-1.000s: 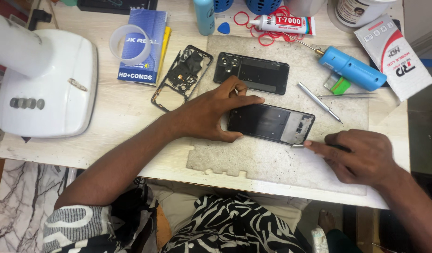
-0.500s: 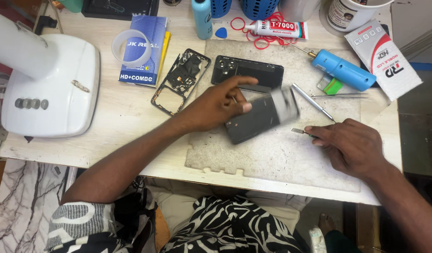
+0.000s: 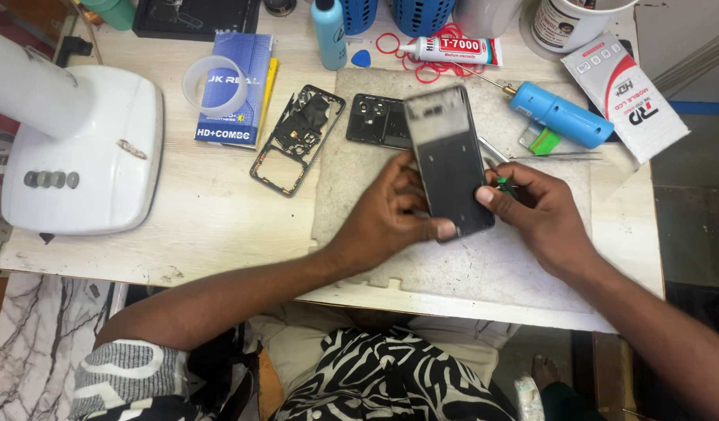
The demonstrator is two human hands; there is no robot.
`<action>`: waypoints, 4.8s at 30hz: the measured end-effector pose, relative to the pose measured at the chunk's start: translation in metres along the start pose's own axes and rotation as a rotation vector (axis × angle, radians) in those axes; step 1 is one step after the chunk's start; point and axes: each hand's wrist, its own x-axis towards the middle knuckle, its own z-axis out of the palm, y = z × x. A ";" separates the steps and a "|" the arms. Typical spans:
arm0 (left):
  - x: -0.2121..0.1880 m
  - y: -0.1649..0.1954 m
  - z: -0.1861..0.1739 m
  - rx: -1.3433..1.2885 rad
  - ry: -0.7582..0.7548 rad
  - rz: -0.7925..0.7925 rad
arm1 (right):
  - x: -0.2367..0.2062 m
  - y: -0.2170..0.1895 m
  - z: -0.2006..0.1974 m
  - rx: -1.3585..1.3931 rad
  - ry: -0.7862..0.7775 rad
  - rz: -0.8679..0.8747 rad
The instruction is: The person works on a disassembled smartphone at a repair bench. They hold the phone frame, use a blue electric screwdriver on it, then set it down and use a pry tool and fingers to scrape and peel old adhesive and residue from the frame edges and back surface.
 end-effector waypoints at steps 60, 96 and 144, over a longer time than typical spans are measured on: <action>0.039 0.013 -0.074 1.122 -0.395 0.501 | -0.015 -0.005 -0.028 -1.237 -0.303 -0.912; 0.038 0.010 -0.074 1.134 -0.395 0.494 | -0.014 -0.004 -0.027 -1.247 -0.324 -0.916; 0.021 0.007 -0.072 1.146 -0.401 0.550 | -0.038 -0.014 0.018 -1.397 -0.294 -0.837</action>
